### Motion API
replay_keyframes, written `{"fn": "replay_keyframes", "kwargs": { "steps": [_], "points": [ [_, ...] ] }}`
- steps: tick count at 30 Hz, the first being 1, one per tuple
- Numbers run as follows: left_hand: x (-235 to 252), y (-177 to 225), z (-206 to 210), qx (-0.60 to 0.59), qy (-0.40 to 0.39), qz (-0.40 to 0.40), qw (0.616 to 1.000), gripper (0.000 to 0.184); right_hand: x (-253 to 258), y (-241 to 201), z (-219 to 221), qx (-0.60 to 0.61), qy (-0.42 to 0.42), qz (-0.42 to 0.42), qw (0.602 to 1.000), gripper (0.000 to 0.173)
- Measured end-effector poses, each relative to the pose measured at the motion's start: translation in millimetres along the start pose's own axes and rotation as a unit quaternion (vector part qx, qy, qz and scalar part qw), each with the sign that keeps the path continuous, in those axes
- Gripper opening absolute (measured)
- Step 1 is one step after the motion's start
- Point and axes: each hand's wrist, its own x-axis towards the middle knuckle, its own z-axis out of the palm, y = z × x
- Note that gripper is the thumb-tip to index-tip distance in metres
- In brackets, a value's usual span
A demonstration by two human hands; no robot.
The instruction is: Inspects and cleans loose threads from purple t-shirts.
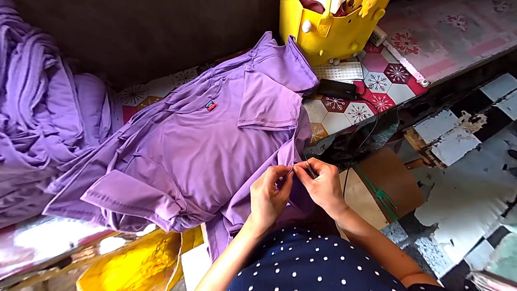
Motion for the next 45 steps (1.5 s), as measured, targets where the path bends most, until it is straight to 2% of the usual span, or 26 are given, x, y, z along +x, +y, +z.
{"fn": "replay_keyframes", "kwargs": {
  "steps": [2,5,8,11,18,27,29,32,34,36,37,40,45],
  "points": [
    [-0.2,-1.9,-1.4,-0.025,-0.01,-0.024,0.999,0.008,0.9,5.8,3.8,0.039,-0.001,-0.028,0.999,0.011],
    [2.2,-4.1,-4.5,-0.096,-0.028,-0.09,0.991,0.011,3.3,6.8,6.0,0.193,-0.038,0.01,0.981,0.008],
    [2.2,-7.0,-7.6,-0.103,-0.053,-0.101,0.988,0.013,4.0,9.7,8.2,0.242,-0.053,0.026,0.969,0.011],
    [-0.3,-10.6,-8.9,-0.134,-0.081,-0.102,0.982,0.014,4.9,10.9,8.8,0.217,-0.041,-0.01,0.975,0.008],
    [-4.5,-7.1,2.7,-0.247,0.015,-0.156,0.956,0.011,3.4,-1.0,12.2,0.171,-0.044,-0.032,0.984,0.007],
    [-6.0,-13.8,6.3,-0.301,0.014,-0.166,0.939,0.009,5.7,4.0,20.9,0.141,0.007,-0.095,0.985,0.009],
    [-6.2,-15.9,7.9,-0.309,0.021,-0.167,0.936,0.01,8.2,0.0,19.3,0.134,-0.017,-0.077,0.988,0.009],
    [-3.5,-19.1,6.1,-0.314,0.018,-0.157,0.936,0.01,13.7,-7.8,9.1,0.187,-0.095,0.005,0.978,0.007],
    [0.3,-21.5,2.2,-0.293,0.012,-0.129,0.947,0.009,21.2,-3.7,-1.7,0.209,-0.164,0.029,0.964,0.017],
    [4.2,-24.7,-2.9,-0.251,0.009,-0.094,0.963,0.007,30.2,6.2,-13.4,0.159,-0.226,-0.004,0.961,0.039],
    [6.0,-26.2,-5.4,-0.227,0.008,-0.08,0.971,0.006,34.9,10.1,-18.5,0.122,-0.249,-0.033,0.96,0.044],
    [9.4,-30.8,-10.9,-0.163,-0.001,-0.047,0.986,0.004,45.6,12.6,-29.2,0.006,-0.293,-0.126,0.948,0.041],
    [12.0,-30.5,-10.7,-0.104,-0.013,-0.009,0.994,0.007,56.0,8.9,-29.5,-0.095,-0.299,-0.194,0.93,0.044]
  ]
}}
